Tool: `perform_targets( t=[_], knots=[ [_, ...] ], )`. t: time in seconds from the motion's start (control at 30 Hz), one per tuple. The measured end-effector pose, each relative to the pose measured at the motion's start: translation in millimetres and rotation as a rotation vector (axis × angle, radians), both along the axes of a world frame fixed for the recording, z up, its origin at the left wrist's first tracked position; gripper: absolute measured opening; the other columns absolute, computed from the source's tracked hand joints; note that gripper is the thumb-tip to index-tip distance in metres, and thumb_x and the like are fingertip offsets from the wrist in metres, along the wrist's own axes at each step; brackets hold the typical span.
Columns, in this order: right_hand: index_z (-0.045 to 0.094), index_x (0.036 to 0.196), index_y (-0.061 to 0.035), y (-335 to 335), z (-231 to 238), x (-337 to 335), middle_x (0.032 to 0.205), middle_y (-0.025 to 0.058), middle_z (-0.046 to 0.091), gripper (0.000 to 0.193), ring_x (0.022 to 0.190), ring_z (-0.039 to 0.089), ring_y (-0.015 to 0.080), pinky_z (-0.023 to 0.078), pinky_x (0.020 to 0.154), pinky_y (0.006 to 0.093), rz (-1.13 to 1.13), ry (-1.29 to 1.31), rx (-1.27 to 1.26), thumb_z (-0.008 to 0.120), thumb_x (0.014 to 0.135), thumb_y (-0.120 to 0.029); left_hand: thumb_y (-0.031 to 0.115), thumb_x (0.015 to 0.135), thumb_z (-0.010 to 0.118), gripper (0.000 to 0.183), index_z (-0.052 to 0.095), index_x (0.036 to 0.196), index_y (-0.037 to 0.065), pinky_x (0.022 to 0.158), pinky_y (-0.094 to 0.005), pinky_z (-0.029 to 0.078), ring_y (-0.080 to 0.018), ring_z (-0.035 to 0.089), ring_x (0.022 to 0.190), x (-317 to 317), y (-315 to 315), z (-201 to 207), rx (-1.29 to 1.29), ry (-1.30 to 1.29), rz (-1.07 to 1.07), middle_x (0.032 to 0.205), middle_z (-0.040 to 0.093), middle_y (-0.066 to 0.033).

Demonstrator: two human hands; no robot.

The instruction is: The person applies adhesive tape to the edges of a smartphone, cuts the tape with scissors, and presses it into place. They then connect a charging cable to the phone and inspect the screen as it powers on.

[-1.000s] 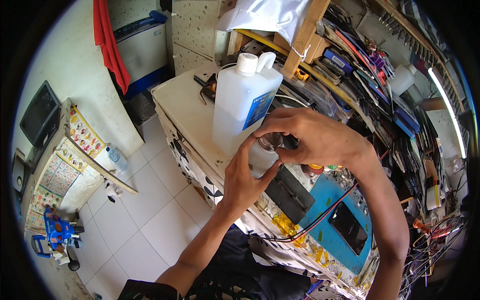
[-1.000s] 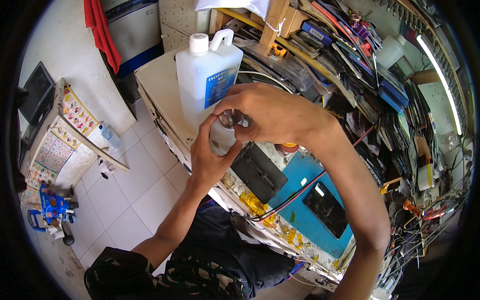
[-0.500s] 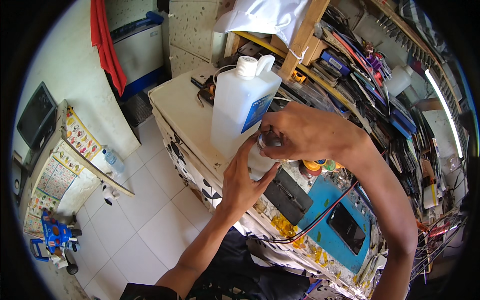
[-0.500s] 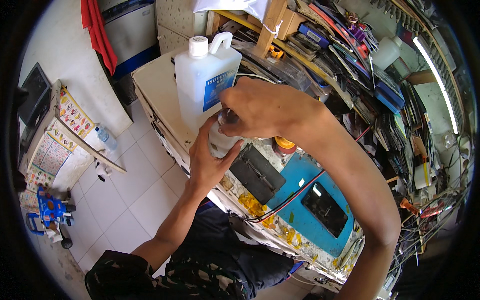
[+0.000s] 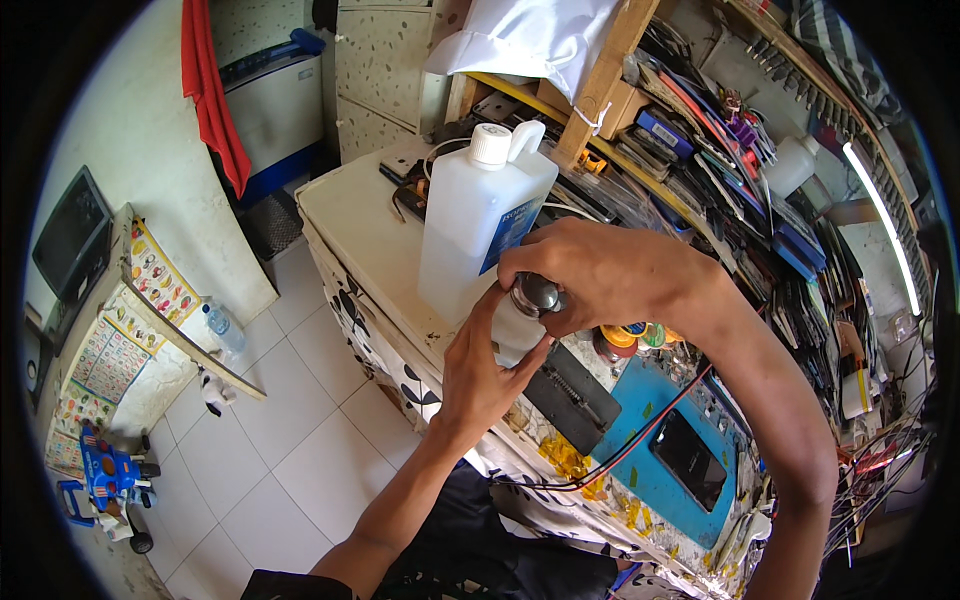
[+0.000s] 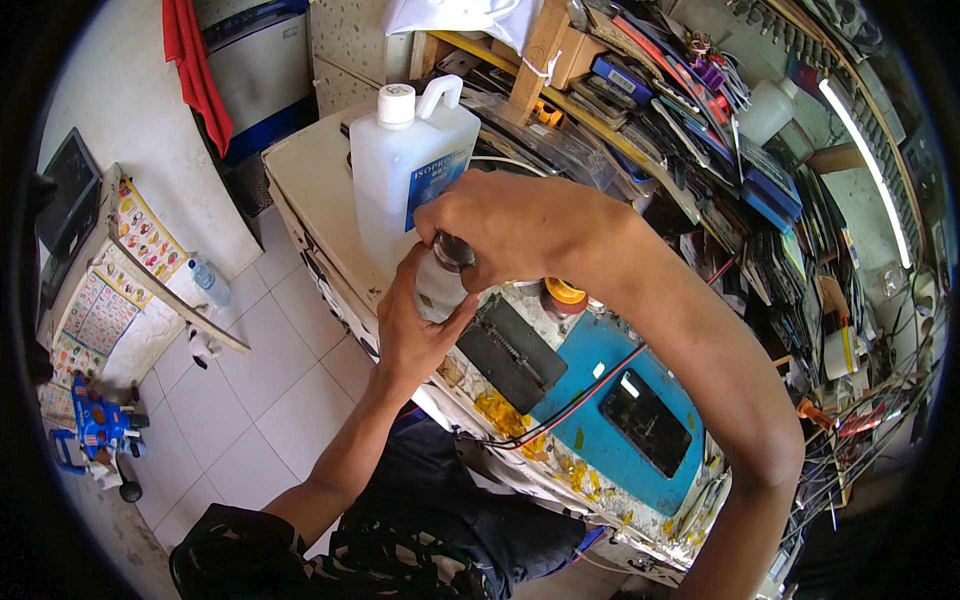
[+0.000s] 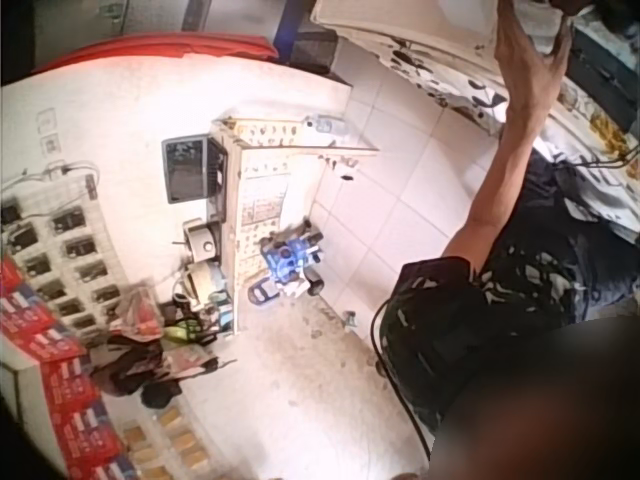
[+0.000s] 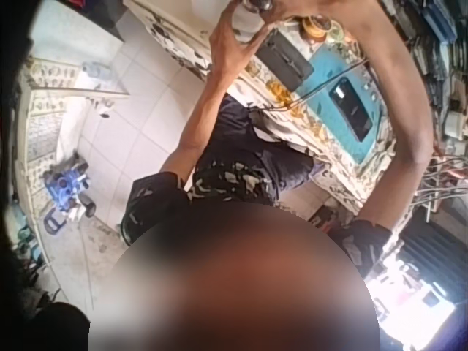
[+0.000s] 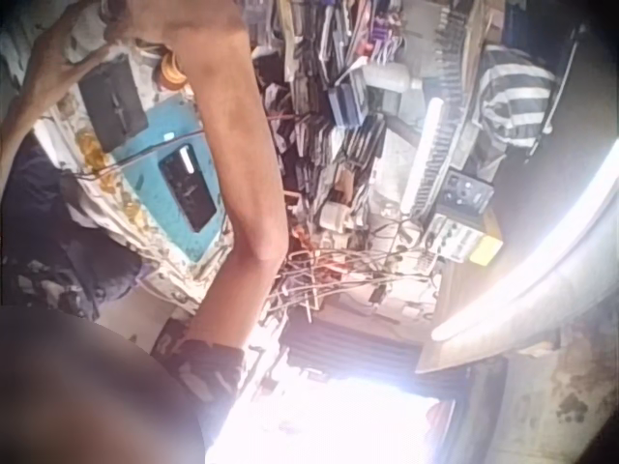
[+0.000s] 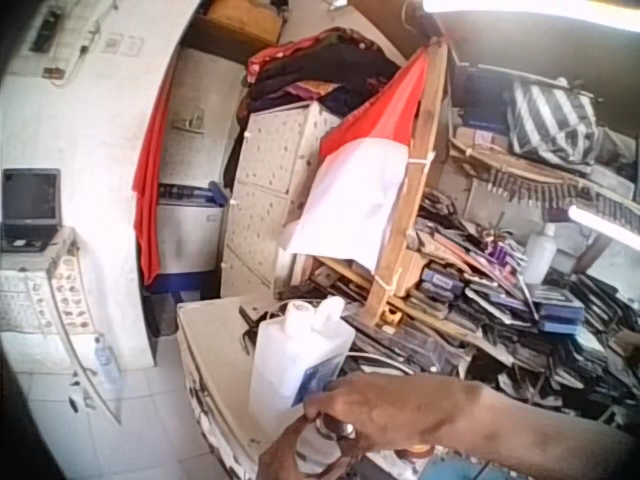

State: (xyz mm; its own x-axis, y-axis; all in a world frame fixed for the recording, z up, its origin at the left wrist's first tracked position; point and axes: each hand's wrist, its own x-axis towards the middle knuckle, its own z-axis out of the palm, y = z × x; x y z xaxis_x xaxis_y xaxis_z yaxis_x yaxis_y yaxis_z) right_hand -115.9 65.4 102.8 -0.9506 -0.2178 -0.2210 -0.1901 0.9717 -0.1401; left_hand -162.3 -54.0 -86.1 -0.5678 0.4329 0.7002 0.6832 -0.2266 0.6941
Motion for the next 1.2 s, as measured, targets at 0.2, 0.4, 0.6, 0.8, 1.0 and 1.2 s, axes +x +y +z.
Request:
perform_targets(
  t=[0.2, 0.4, 0.6, 0.8, 1.0, 1.2],
  knots=[
    [0.065, 0.104, 0.0031, 1.3, -2.2, -3.2, 0.084, 0.0201, 0.068, 0.036, 0.081, 0.067, 0.0364, 0.053, 0.074, 0.0429, -0.046, -0.023, 0.011, 0.074, 0.077, -0.018, 0.013, 0.077, 0.082, 0.068, 0.047, 0.133, -0.002, 0.092, -0.0403, 0.05, -0.0338, 0.064, 0.11, 2.6, 2.0, -0.1, 0.005, -0.055, 0.027, 0.119, 0.063, -0.0215],
    [0.068, 0.092, 0.0037, -3.0, -0.8, -8.5, 0.076, 0.0205, 0.067, 0.037, 0.075, 0.066, 0.0375, 0.053, 0.069, 0.0441, -0.143, -0.11, 0.119, 0.067, 0.086, -0.033, 0.014, 0.078, 0.081, 0.067, 0.047, 0.133, -0.001, 0.094, -0.0407, 0.05, -0.0334, 0.063, 0.111, 2.3, 1.7, 2.8, 0.016, -0.077, -0.013, 0.121, 0.062, -0.0213],
    [0.068, 0.091, 0.0035, -9.4, 2.6, -5.0, 0.074, 0.0197, 0.067, 0.052, 0.073, 0.066, 0.0385, 0.053, 0.068, 0.0453, -0.183, -0.033, 0.151, 0.061, 0.09, -0.049, 0.014, 0.078, 0.082, 0.067, 0.047, 0.134, 0.0, 0.094, -0.0403, 0.049, -0.0328, 0.063, 0.112, 2.7, 1.4, 4.3, 0.022, -0.07, 0.002, 0.121, 0.062, -0.0208],
    [0.064, 0.111, 0.0024, -2.4, 6.1, 1.7, 0.085, 0.0206, 0.068, 0.045, 0.08, 0.068, 0.0349, 0.054, 0.072, 0.0434, -0.16, -0.022, 0.027, 0.069, 0.086, -0.035, 0.012, 0.077, 0.081, 0.067, 0.047, 0.133, -0.001, 0.095, -0.0398, 0.049, -0.0327, 0.062, 0.113, 2.4, 0.1, 3.4, 0.026, -0.077, -0.009, 0.123, 0.062, -0.0206],
    [0.064, 0.111, 0.0025, 1.7, 1.2, 0.3, 0.088, 0.0205, 0.068, 0.041, 0.082, 0.067, 0.033, 0.053, 0.074, 0.042, -0.035, -0.022, -0.032, 0.072, 0.081, -0.024, 0.011, 0.077, 0.081, 0.067, 0.046, 0.134, 0.0, 0.096, -0.04, 0.048, -0.0337, 0.061, 0.115, 3.6, 1.1, 0.6, 0.013, -0.113, -0.018, 0.125, 0.06, -0.0214],
    [0.068, 0.093, 0.0049, -3.5, 0.7, -4.8, 0.075, 0.0215, 0.065, 0.036, 0.074, 0.064, 0.0372, 0.052, 0.067, 0.0437, -0.153, -0.138, 0.116, 0.066, 0.084, -0.031, 0.015, 0.078, 0.081, 0.068, 0.045, 0.133, -0.001, 0.091, -0.0422, 0.051, -0.0382, 0.063, 0.11, 2.7, 3.1, -2.5, 0.0, -0.071, 0.006, 0.122, 0.061, -0.0239]
  ],
)
